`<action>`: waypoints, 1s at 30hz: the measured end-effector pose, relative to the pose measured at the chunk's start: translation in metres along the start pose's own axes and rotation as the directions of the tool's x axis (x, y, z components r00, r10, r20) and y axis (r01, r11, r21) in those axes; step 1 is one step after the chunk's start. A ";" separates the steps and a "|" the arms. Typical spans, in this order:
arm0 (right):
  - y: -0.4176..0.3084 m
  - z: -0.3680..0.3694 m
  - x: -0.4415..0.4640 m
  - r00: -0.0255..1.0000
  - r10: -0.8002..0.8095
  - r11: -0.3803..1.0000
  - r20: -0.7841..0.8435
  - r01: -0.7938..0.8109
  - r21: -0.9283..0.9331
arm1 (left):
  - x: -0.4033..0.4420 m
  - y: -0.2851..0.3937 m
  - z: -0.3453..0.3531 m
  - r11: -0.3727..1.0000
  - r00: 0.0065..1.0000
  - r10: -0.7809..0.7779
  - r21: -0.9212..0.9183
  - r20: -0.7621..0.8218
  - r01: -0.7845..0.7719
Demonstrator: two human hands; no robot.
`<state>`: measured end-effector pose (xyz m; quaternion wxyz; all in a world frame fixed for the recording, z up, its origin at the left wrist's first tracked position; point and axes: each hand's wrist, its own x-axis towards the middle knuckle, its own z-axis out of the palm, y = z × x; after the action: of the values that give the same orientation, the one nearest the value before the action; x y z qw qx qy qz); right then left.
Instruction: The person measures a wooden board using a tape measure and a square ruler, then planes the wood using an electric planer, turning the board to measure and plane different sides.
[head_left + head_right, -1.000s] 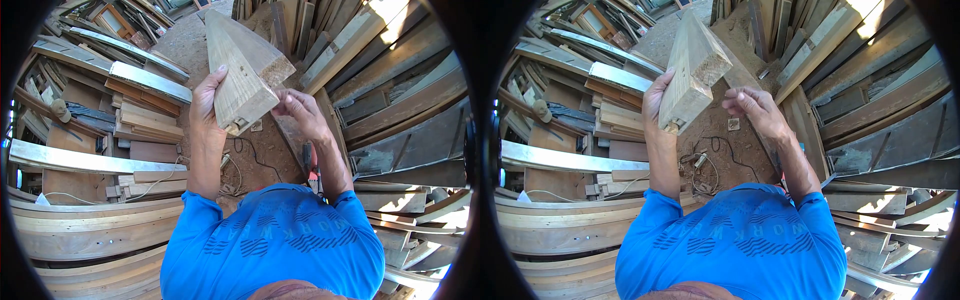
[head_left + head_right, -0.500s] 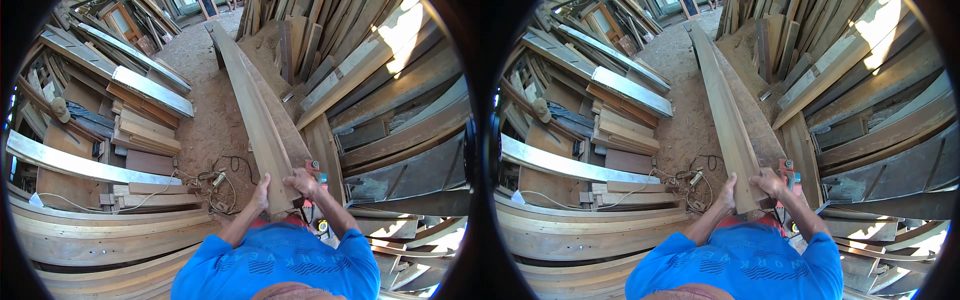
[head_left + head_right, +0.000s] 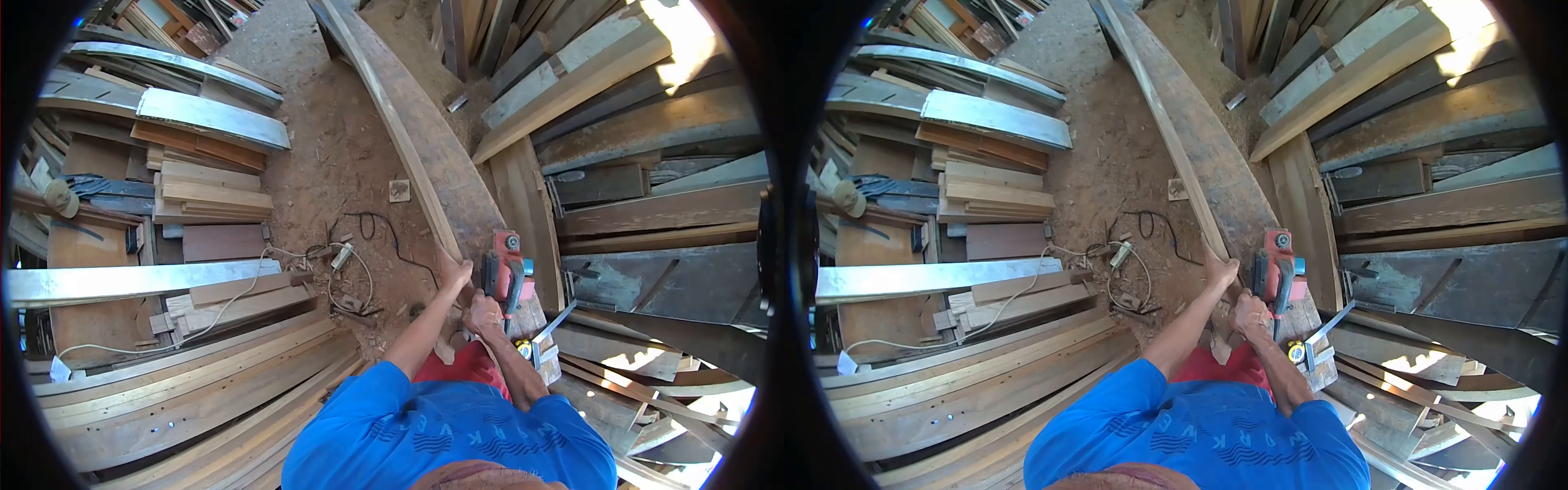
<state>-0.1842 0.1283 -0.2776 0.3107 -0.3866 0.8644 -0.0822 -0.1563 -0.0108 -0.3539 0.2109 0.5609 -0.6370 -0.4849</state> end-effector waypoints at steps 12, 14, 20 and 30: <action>0.009 -0.046 0.056 0.934 -0.167 0.986 -0.317 0.164 -0.034 | 0.067 0.048 0.017 0.955 0.989 -0.139 -0.260 0.045 0.146; 0.034 -0.066 0.044 0.898 -0.099 0.993 -0.429 0.119 0.021 | 0.055 0.073 -0.001 0.853 0.968 -0.183 -0.462 0.169 0.242; 0.072 -0.083 0.009 0.960 0.279 0.836 -0.037 -0.224 0.502 | 0.068 0.042 0.016 0.931 0.989 -0.125 -0.335 0.083 0.146; 0.080 -0.085 0.013 0.971 0.218 0.342 0.102 -0.174 0.924 | 0.067 0.050 0.011 0.920 0.983 -0.137 -0.353 0.119 0.171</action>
<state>-0.2909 0.1658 -0.2472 0.4642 -0.0371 0.7141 -0.5228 -0.2097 -0.0734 -0.3343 0.2423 0.5378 -0.4997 -0.6343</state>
